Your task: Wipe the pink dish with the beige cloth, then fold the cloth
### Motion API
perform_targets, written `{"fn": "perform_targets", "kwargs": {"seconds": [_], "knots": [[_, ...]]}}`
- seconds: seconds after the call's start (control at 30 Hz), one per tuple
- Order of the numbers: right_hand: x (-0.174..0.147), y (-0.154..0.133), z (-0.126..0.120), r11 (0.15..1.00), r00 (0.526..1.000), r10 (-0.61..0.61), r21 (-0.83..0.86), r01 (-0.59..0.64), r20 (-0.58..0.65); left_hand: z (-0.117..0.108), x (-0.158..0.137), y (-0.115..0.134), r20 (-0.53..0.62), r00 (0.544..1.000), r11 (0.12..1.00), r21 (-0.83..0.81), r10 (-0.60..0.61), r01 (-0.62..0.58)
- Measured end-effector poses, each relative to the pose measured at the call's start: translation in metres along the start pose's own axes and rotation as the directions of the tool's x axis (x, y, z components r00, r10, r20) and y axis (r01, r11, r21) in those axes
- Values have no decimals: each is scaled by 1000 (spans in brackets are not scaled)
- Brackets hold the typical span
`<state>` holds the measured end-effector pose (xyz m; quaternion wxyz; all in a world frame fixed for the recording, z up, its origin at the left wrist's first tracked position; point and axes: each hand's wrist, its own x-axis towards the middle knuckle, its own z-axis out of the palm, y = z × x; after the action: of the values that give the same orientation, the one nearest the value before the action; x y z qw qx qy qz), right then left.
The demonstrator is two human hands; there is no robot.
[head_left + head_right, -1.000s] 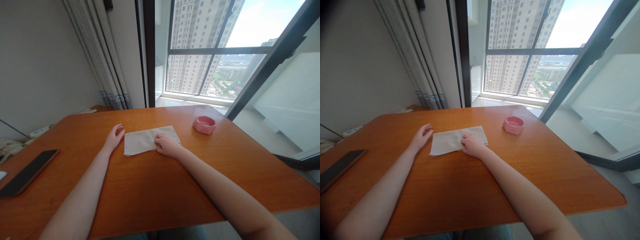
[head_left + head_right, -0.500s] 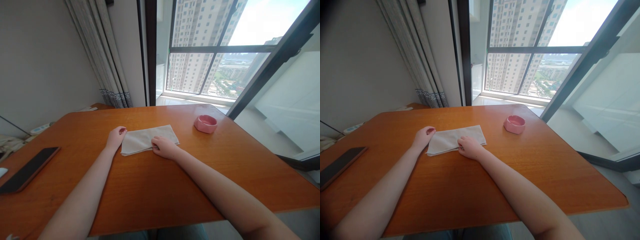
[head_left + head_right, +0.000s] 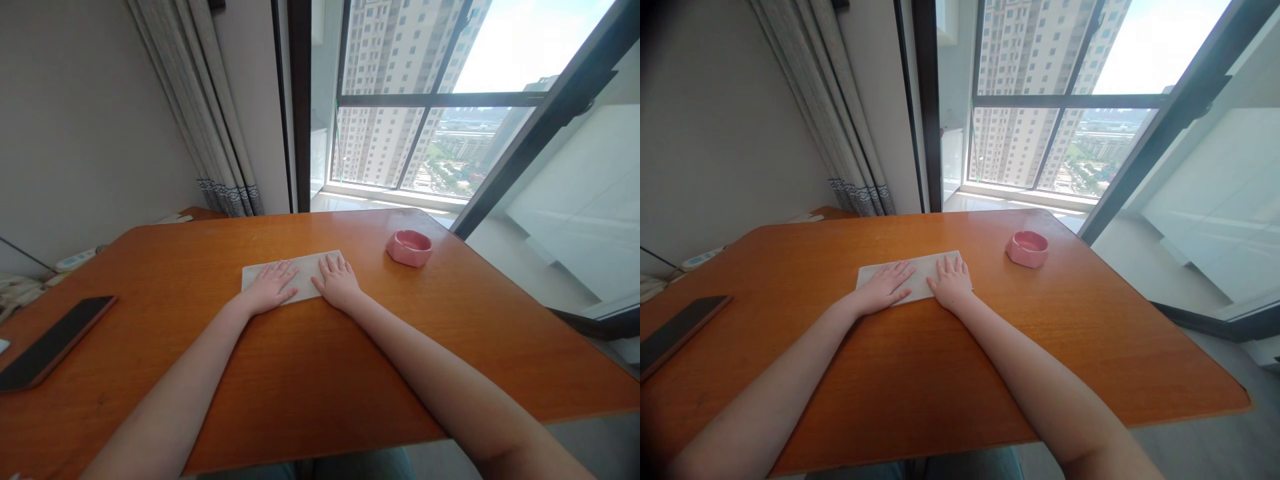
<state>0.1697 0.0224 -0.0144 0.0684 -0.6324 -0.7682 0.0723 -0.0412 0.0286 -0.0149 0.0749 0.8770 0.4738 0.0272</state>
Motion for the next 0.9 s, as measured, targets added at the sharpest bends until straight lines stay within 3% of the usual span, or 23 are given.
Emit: {"fn": "perform_targets", "kwargs": {"seconds": [0.1,0.2,0.3,0.4,0.47,0.57,0.7,0.77,0.9], "knots": [[2,-2,2,994,993,106,-27,-104,56,1,-1,-9,5,1000,1000,9,-22,22],[4,-2,0,982,981,188,-33,-186,53,-1,-3,-22,-69,980,982,14,-188,189],[6,4,-3,964,964,264,-35,-263,41,-4,-6,-32,-260,867,899,-6,-425,438],[9,12,-3,950,950,312,-32,-311,19,-11,-9,-34,-383,758,835,-72,-529,546],[10,16,-2,947,947,321,-27,-321,-1,-14,-10,-31,-309,753,809,-121,-581,575],[11,19,1,946,946,322,-18,-322,-21,-14,-8,-26,-165,783,798,-192,-600,571],[11,19,1,958,954,285,-5,-287,-89,-9,-2,-29,-235,800,809,-385,-552,445],[10,19,-1,976,964,218,8,-219,-151,-7,0,-36,-314,732,751,-531,-605,393],[6,15,-6,999,980,-14,29,20,-198,-7,-3,-55,-363,413,463,-869,-836,174]]}}
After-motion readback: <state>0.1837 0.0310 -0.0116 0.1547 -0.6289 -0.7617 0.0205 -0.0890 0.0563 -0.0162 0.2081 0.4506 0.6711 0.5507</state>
